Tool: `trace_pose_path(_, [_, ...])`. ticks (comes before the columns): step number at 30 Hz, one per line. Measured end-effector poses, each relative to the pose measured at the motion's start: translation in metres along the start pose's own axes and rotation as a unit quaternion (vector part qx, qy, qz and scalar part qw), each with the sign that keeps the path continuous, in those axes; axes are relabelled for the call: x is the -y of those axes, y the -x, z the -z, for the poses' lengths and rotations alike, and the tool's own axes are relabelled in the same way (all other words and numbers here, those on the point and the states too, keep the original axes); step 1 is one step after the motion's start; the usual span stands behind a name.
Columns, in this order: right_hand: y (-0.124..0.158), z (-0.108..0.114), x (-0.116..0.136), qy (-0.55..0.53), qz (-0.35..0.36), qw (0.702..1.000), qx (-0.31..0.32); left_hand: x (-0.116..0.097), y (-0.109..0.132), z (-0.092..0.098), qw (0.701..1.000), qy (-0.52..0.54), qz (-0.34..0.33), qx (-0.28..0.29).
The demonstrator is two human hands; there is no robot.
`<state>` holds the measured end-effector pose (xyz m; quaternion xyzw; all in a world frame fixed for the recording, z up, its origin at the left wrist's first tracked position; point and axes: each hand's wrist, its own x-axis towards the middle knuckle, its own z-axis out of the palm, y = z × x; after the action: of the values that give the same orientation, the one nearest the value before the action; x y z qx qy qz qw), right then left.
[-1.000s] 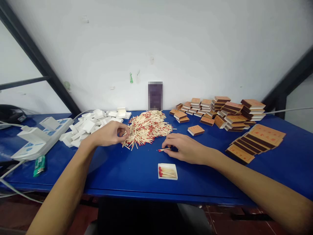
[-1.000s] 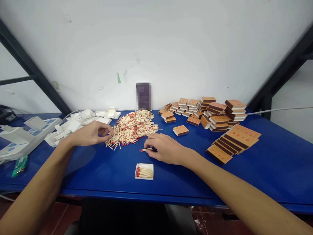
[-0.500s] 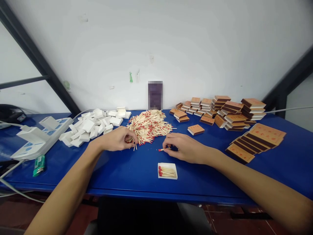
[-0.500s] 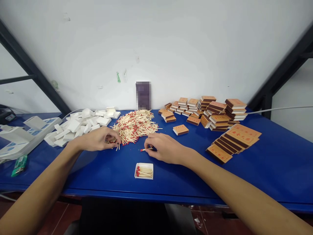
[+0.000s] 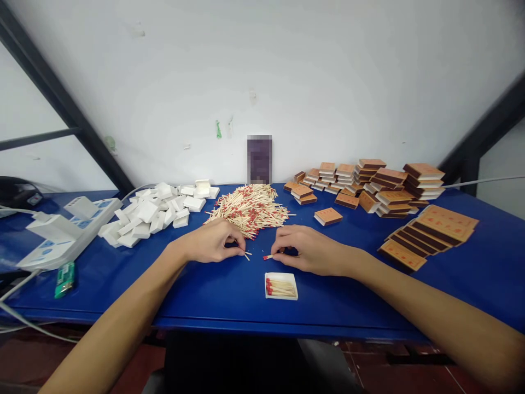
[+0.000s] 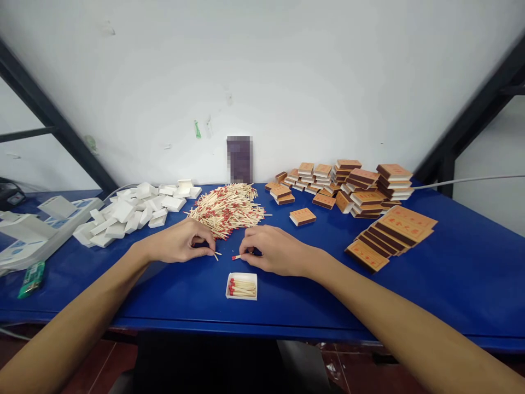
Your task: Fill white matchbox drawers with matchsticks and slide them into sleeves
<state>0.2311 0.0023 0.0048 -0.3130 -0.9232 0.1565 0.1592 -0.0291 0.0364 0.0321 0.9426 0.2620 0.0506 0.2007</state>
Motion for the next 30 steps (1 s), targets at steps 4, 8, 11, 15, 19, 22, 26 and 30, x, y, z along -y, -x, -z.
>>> trace_pose_path(4, [0.0,0.0,0.001,-0.014,0.006,1.0,0.007,-0.008,-0.008,-0.008,0.998,-0.048,-0.03,-0.032])
trace_pose_path(8, [0.0,-0.002,0.002,-0.03,0.011,0.999,0.01,-0.012,-0.016,-0.017,0.994,-0.082,-0.061,-0.049])
trace_pose_path(11, [-0.002,-0.003,0.002,-0.028,0.013,0.999,0.011,-0.013,-0.021,-0.024,0.99,-0.114,-0.06,-0.066])
trace_pose_path(15, [-0.002,-0.003,0.0,-0.02,0.007,1.0,0.01,-0.011,-0.022,-0.028,0.986,-0.131,-0.044,-0.087])
trace_pose_path(19, [-0.001,-0.004,-0.002,-0.012,0.003,1.0,-0.009,-0.003,-0.014,-0.021,0.98,-0.148,-0.025,-0.131])
trace_pose_path(22, [-0.002,-0.008,-0.001,-0.007,0.008,1.0,-0.02,0.0,-0.009,-0.016,0.978,-0.157,-0.012,-0.138])
trace_pose_path(26, [-0.006,-0.014,0.002,0.002,-0.001,0.999,-0.036,-0.004,-0.01,-0.016,0.983,-0.155,-0.015,-0.101])
trace_pose_path(30, [-0.007,-0.016,0.001,0.013,-0.033,0.998,-0.054,-0.009,-0.012,-0.017,0.985,-0.156,-0.023,-0.077])
